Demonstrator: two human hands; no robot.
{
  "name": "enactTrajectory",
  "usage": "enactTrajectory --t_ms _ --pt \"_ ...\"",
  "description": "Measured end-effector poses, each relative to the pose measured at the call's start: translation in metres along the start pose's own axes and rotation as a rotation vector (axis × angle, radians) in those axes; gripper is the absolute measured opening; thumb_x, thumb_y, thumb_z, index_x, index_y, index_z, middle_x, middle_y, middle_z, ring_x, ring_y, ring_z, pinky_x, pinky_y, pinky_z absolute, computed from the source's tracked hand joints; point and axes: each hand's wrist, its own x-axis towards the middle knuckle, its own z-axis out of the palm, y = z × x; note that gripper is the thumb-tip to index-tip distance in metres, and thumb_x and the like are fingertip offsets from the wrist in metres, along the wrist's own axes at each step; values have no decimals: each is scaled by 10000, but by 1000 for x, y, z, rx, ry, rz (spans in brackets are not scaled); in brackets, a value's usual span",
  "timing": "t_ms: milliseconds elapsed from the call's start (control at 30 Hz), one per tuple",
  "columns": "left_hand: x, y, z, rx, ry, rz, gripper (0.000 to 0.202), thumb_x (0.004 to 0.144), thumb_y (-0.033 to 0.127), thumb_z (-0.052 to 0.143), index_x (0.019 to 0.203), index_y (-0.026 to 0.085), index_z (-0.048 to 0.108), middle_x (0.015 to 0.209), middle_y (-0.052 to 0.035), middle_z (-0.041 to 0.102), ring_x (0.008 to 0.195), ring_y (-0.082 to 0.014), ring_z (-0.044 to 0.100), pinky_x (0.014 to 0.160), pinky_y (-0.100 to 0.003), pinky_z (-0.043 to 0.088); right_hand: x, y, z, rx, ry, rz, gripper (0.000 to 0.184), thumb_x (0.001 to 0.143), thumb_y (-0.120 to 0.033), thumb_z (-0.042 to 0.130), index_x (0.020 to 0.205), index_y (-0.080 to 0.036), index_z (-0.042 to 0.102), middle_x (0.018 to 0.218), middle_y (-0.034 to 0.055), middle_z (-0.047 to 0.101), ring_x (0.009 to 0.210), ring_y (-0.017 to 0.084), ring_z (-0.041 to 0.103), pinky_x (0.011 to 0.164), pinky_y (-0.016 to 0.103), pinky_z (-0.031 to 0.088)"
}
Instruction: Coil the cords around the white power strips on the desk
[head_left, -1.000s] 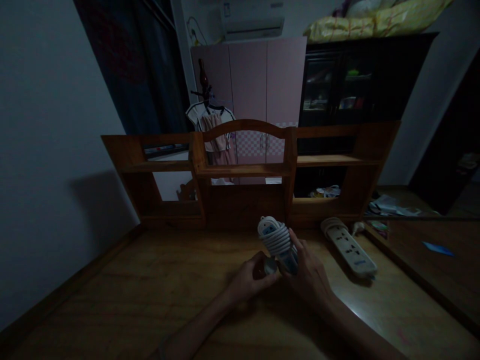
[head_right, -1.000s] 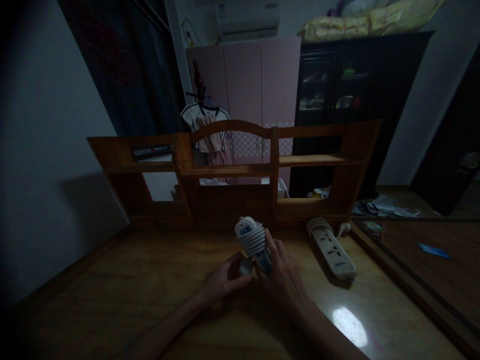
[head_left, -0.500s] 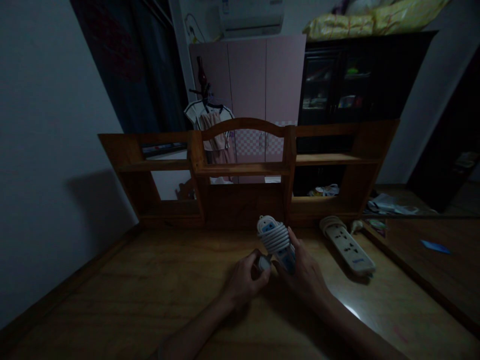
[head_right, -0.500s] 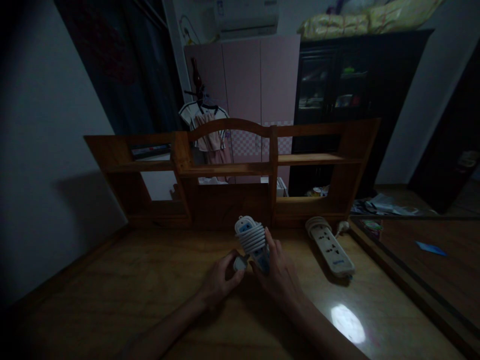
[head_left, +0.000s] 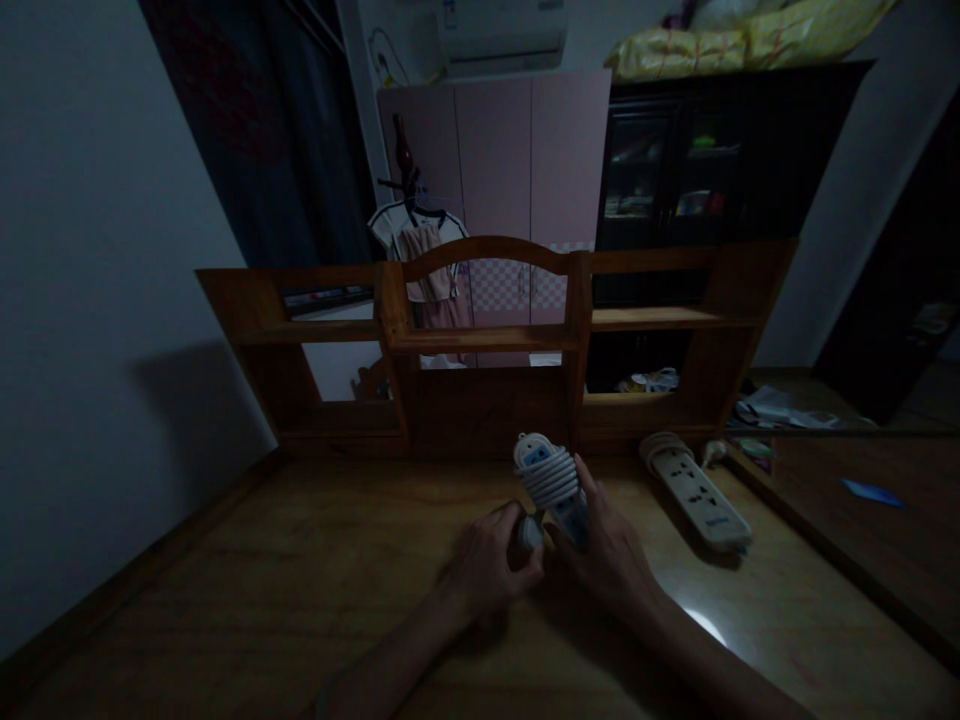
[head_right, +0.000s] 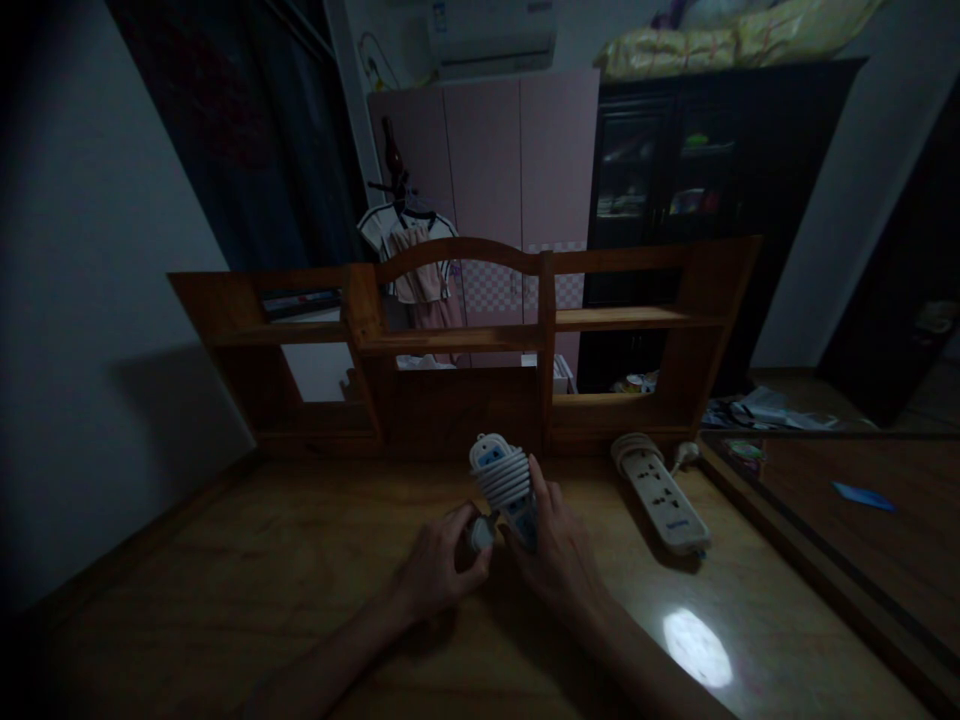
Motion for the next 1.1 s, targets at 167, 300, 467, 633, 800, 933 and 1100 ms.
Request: enactTrajectory --t_ms 167,300,467,633,800,933,1100 --pt "-1 2 -1 59 -7 15 230 802 404 555 869 197 480 797 -41 549 712 -178 516 631 -266 364 -1 0 1 3 -15 -1 825 855 -312 559 1503 -192 64 1291 162 476 1084 290 548 864 425 502" --pt "0 4 -1 63 0 22 296 809 479 558 857 197 483 792 -42 556 702 -177 519 620 -267 360 -2 0 2 3 -31 4 834 850 -294 553 1503 -187 44 1315 169 449 1065 288 556 840 419 512" --pt "0 2 2 53 33 35 311 819 494 562 856 196 482 775 -42 570 694 -177 540 616 -268 367 -4 -3 2 7 -41 -36 871 828 -240 544 1502 -152 -1 1296 194 456 1067 307 547 849 452 501" --pt "-2 0 3 70 27 62 288 842 472 537 901 196 483 817 -51 587 718 -182 564 629 -271 387 -4 -6 1 32 -68 -63 916 786 -199 541 1498 -127 -29 1314 199 441 1099 309 525 884 458 485" --pt "-2 2 2 72 52 87 238 839 435 537 876 205 484 804 -44 576 719 -178 566 636 -266 395 -5 -7 2 39 -47 -77 855 830 -234 509 1499 -130 -13 1288 188 475 1067 290 552 881 444 493" --pt "0 3 4 25 88 9 193 813 382 557 854 205 495 796 -37 577 721 -174 557 645 -262 391 -4 -5 3 16 3 -48 807 869 -278 504 1500 -133 21 1267 186 493 1056 291 559 871 448 495" --pt "2 3 10 -181 38 -172 147 792 316 565 870 194 542 796 -12 602 700 -151 556 629 -241 387 1 6 2 -131 68 -68 769 848 -305 563 1485 -178 151 1252 163 499 1004 303 569 804 457 511"
